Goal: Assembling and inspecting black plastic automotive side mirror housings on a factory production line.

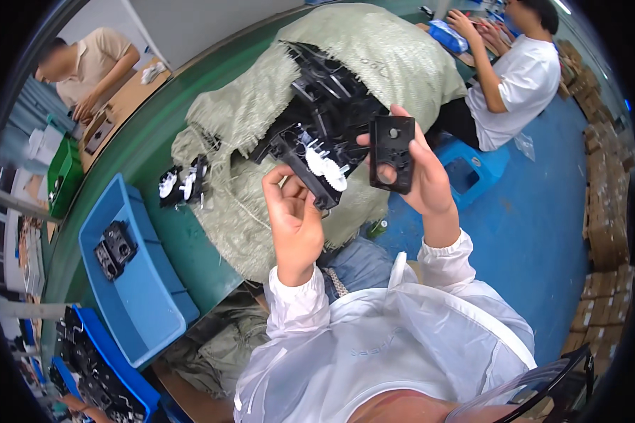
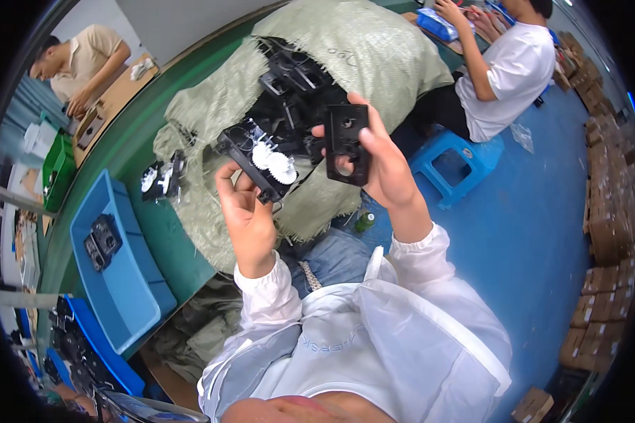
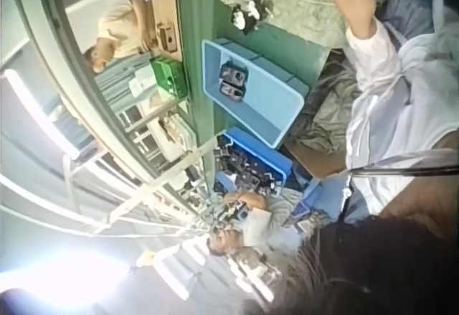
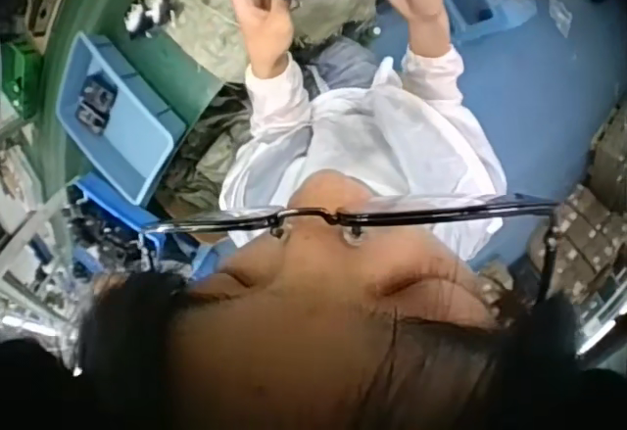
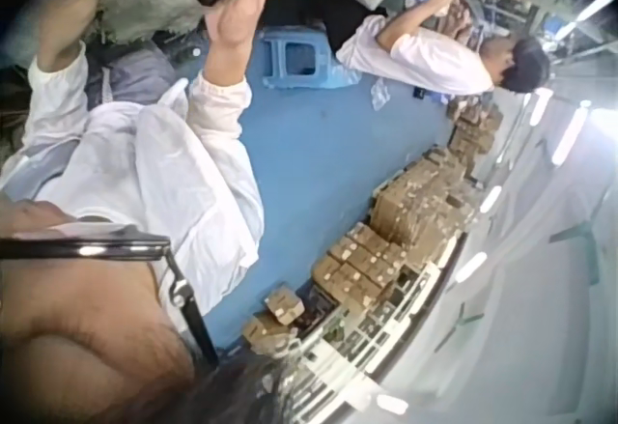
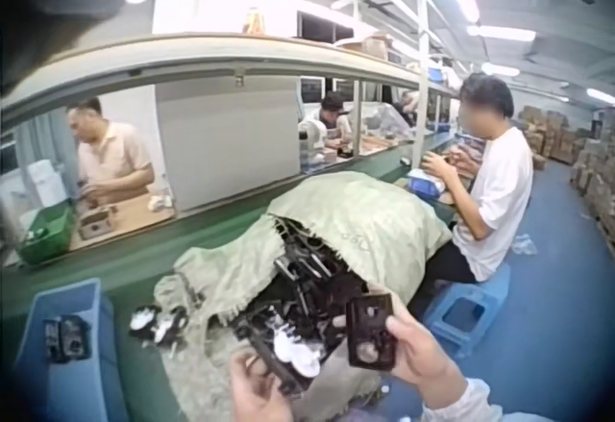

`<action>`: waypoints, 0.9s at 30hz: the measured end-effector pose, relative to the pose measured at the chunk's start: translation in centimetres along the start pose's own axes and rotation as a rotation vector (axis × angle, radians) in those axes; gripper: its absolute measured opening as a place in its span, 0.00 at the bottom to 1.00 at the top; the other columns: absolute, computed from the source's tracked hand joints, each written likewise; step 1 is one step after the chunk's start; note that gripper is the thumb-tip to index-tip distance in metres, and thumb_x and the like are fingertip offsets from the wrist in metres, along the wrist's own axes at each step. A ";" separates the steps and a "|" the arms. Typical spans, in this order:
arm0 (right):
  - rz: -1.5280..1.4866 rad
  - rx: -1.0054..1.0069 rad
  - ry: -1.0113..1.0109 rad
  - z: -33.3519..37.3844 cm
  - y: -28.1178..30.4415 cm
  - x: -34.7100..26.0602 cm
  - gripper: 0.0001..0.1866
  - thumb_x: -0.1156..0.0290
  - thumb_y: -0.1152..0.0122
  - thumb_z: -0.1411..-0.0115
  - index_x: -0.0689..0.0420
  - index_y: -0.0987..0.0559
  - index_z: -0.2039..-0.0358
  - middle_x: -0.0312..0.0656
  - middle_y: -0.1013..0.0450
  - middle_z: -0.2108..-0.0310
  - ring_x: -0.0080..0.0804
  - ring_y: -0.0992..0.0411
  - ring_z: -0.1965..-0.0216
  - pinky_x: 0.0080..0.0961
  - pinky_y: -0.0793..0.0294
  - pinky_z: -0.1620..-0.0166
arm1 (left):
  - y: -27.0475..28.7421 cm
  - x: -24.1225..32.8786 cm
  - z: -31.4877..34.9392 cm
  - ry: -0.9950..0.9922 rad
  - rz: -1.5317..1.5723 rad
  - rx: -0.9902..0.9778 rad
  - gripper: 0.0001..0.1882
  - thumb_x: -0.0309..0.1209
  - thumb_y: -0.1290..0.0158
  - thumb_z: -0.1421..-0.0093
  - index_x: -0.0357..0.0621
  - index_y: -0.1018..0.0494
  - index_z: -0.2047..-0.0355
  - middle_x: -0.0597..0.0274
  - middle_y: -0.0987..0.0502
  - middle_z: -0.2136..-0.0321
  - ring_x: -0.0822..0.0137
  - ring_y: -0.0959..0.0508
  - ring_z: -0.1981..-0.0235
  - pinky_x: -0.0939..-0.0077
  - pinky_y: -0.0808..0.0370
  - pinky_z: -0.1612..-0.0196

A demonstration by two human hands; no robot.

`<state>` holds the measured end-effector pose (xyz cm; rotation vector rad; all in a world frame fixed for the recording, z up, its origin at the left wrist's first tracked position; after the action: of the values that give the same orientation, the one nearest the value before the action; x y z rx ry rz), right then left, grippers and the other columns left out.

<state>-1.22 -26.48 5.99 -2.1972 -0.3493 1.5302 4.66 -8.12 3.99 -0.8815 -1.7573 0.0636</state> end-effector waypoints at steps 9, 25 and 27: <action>0.226 -0.204 0.059 -2.0 -4.8 -0.3 0.45 0.66 0.28 0.47 0.68 0.42 0.34 0.53 0.30 0.45 0.38 0.27 0.46 0.35 0.30 0.41 | 2.1 3.4 0.9 -0.060 -0.044 0.133 0.38 0.15 0.62 0.48 0.35 0.50 0.33 0.48 0.25 0.48 0.67 0.22 0.52 0.80 0.27 0.55; 0.568 -0.408 0.281 -1.8 -8.7 0.5 0.42 0.83 0.32 0.50 0.48 0.43 0.40 0.55 0.52 0.29 0.42 0.40 0.34 0.34 0.34 0.38 | 4.1 4.4 1.2 -0.202 -0.041 0.149 0.33 0.18 0.62 0.43 0.31 0.47 0.34 0.47 0.24 0.49 0.66 0.22 0.51 0.75 0.25 0.49; 0.563 -0.428 0.278 -1.8 -8.8 0.7 0.42 0.84 0.32 0.53 0.48 0.42 0.41 0.55 0.55 0.28 0.43 0.43 0.32 0.35 0.37 0.36 | 3.9 4.5 1.2 -0.188 -0.053 0.147 0.33 0.18 0.62 0.42 0.31 0.46 0.34 0.47 0.25 0.48 0.66 0.22 0.51 0.75 0.26 0.48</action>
<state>1.10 -18.85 10.20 -2.9929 0.0503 1.4742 5.18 -2.23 5.34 -0.7403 -1.9228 0.2444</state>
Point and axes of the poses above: each hand's wrist, its own z-axis away from the middle knuckle, its own y-axis out of the back of the hand, x = y × z, the point moved 10 cm from there along -z, towards the middle knuckle
